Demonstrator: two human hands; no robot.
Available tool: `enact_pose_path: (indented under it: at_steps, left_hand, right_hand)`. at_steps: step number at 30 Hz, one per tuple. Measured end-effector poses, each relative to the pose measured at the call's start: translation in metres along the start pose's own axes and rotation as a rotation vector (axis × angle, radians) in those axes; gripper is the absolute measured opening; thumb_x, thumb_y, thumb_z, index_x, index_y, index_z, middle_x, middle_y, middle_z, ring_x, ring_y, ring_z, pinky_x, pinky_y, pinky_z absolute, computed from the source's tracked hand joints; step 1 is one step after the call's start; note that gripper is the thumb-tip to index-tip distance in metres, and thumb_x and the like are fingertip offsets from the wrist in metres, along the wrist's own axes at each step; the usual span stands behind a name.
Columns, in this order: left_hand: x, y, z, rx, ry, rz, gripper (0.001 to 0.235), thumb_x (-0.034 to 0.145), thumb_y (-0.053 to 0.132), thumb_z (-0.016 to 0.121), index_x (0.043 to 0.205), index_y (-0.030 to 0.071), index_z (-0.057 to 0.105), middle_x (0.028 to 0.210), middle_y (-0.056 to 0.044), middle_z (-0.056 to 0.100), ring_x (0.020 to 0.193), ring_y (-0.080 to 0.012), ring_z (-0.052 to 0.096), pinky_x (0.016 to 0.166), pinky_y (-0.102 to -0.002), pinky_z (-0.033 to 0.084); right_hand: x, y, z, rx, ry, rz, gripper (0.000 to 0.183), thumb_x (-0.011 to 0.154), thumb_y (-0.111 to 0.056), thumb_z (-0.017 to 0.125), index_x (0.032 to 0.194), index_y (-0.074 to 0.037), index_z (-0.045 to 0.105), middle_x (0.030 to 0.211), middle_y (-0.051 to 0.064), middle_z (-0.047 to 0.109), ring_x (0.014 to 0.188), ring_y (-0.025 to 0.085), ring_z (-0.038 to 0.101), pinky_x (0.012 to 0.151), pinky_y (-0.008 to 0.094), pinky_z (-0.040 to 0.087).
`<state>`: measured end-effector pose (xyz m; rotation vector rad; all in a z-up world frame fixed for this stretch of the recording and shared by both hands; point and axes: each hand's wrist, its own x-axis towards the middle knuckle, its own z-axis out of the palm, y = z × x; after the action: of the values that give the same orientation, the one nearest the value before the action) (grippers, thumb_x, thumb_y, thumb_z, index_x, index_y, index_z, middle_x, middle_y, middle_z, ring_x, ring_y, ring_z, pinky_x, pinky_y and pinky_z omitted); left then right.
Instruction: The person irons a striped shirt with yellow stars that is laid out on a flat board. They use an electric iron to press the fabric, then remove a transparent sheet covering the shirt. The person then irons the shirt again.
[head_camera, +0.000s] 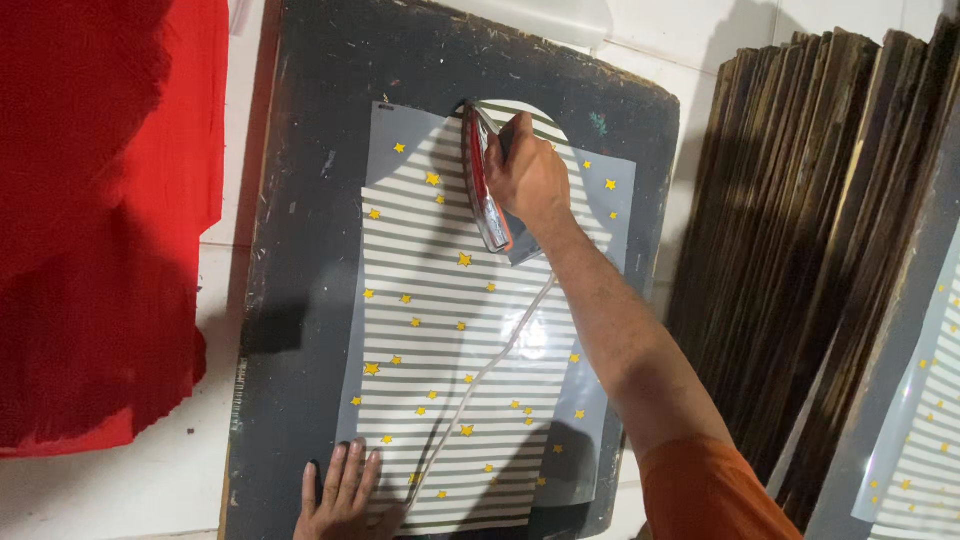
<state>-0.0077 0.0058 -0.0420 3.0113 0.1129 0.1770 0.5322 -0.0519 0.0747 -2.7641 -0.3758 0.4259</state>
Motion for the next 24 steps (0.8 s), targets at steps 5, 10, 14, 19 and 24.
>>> enact_pose_path:
  at_steps: [5,10,14,19,24]
  left_hand:
    - [0.004,0.001,-0.003,-0.029,0.011,0.012,0.103,0.083,0.087,0.036,0.159,0.019,0.036,0.162,-0.01,0.038,0.152,-0.0302,0.033,0.121,-0.06,0.029]
    - [0.003,0.006,-0.009,-0.095,-0.061,-0.08,0.099,0.077,0.082,0.048,0.157,0.023,0.038,0.162,-0.005,0.039,0.153,-0.0242,0.034,0.122,-0.058,0.031]
    - [0.004,0.004,-0.01,-0.067,-0.059,-0.058,0.099,0.078,0.084,0.046,0.156,0.024,0.039,0.162,-0.005,0.039,0.152,-0.0247,0.035,0.12,-0.058,0.034]
    - [0.004,0.004,-0.005,-0.062,0.041,-0.04,0.087,0.08,0.076,0.049,0.147,0.021,0.05,0.153,-0.009,0.052,0.143,-0.0274,0.047,0.114,-0.058,0.037]
    - [0.014,0.001,-0.027,-0.107,-0.055,-0.052,0.098,0.079,0.083,0.051,0.155,0.022,0.04,0.16,-0.006,0.042,0.149,-0.0243,0.04,0.116,-0.058,0.036]
  right_hand:
    - [-0.002,0.002,0.003,-0.004,0.049,-0.038,0.025,0.098,-0.035,0.049,0.105,-0.011,0.047,0.085,0.023,0.071,0.078,0.055,0.062,0.066,0.06,0.045]
    - [-0.001,0.005,0.007,-0.021,0.083,-0.057,0.025,0.097,-0.035,0.05,0.104,-0.011,0.045,0.082,0.022,0.071,0.073,0.057,0.06,0.062,0.061,0.044]
    - [-0.001,0.001,0.005,-0.034,0.085,-0.049,0.024,0.098,-0.034,0.052,0.104,-0.011,0.047,0.08,0.021,0.071,0.07,0.053,0.063,0.061,0.06,0.046]
    - [-0.004,-0.004,0.001,-0.071,0.079,0.0,0.029,0.096,-0.039,0.052,0.106,-0.011,0.05,0.087,0.027,0.07,0.082,0.058,0.063,0.069,0.064,0.047]
    - [-0.001,-0.002,-0.001,-0.027,0.07,0.023,0.029,0.096,-0.039,0.05,0.103,-0.011,0.055,0.093,0.026,0.071,0.087,0.056,0.064,0.071,0.061,0.048]
